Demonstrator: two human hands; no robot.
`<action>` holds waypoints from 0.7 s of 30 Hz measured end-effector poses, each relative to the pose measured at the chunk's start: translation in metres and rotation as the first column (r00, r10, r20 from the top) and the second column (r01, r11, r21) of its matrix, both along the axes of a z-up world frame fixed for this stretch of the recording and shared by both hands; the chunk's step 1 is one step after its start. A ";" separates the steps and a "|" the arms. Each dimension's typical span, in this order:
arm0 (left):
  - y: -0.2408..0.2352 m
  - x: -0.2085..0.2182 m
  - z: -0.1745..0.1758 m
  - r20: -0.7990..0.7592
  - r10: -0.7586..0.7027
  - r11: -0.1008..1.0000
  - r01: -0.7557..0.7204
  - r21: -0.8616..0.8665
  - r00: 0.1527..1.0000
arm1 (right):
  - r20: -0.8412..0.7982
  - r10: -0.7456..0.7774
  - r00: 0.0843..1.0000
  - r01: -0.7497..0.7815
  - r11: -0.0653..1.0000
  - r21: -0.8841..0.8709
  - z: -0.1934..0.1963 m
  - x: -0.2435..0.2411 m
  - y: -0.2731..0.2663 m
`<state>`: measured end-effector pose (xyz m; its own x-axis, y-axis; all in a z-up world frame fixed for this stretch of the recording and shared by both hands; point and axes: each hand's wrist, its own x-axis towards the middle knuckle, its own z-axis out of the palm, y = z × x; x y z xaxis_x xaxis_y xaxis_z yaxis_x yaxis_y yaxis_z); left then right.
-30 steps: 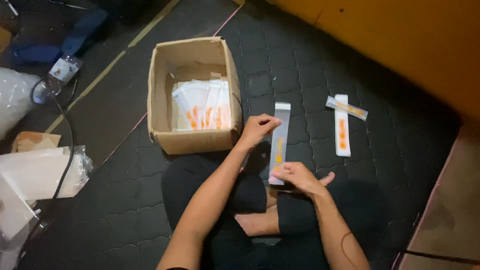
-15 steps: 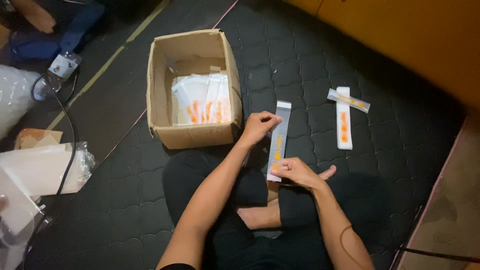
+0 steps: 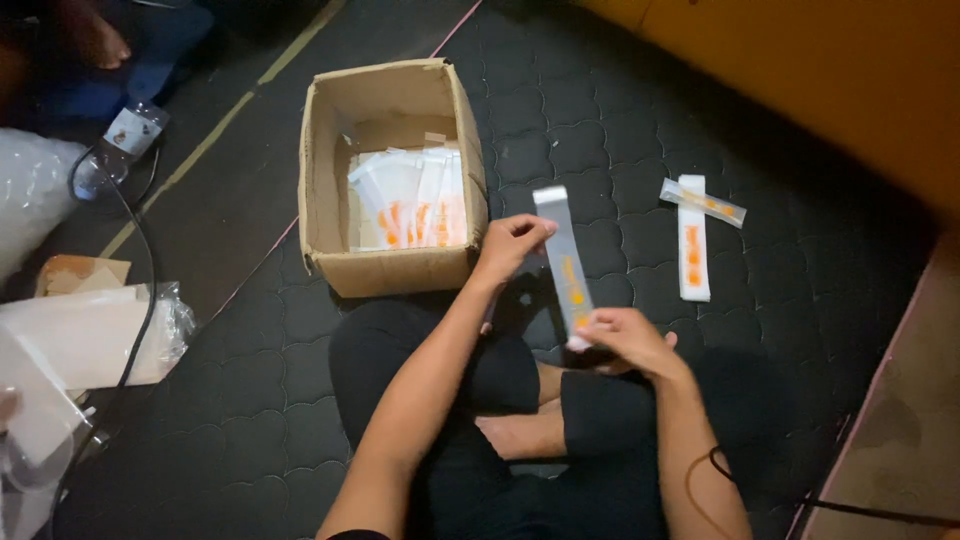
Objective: A person sitting on the floor is manually inserting thin paper strips into narrow plastic sleeves and organizing them.
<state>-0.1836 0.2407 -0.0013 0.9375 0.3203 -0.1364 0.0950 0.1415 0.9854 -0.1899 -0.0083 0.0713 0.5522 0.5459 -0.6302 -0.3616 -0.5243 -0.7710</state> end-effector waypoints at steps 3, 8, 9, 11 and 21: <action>0.009 -0.011 0.017 0.049 0.033 0.997 -0.029 -0.076 0.998 | 0.135 -0.224 0.965 0.220 0.974 0.045 0.035 -0.007 -0.007; 0.002 -0.043 0.061 0.020 -0.003 1.000 0.003 -0.020 1.000 | 0.347 -0.365 0.864 0.334 0.931 0.147 -0.010 0.028 -0.040; -0.001 -0.052 0.078 -0.005 -0.027 0.998 0.027 0.059 1.000 | 0.393 -0.419 0.818 0.376 0.908 0.185 -0.008 0.034 -0.044; -0.004 -0.061 0.081 -0.043 -0.063 0.998 0.065 0.024 0.997 | 0.435 -0.417 0.798 0.380 0.908 0.173 0.003 0.045 -0.045; -0.013 -0.065 0.063 -0.089 -0.086 0.993 0.078 -0.094 0.992 | 0.416 -0.524 0.743 0.447 0.851 0.274 -0.024 0.056 -0.047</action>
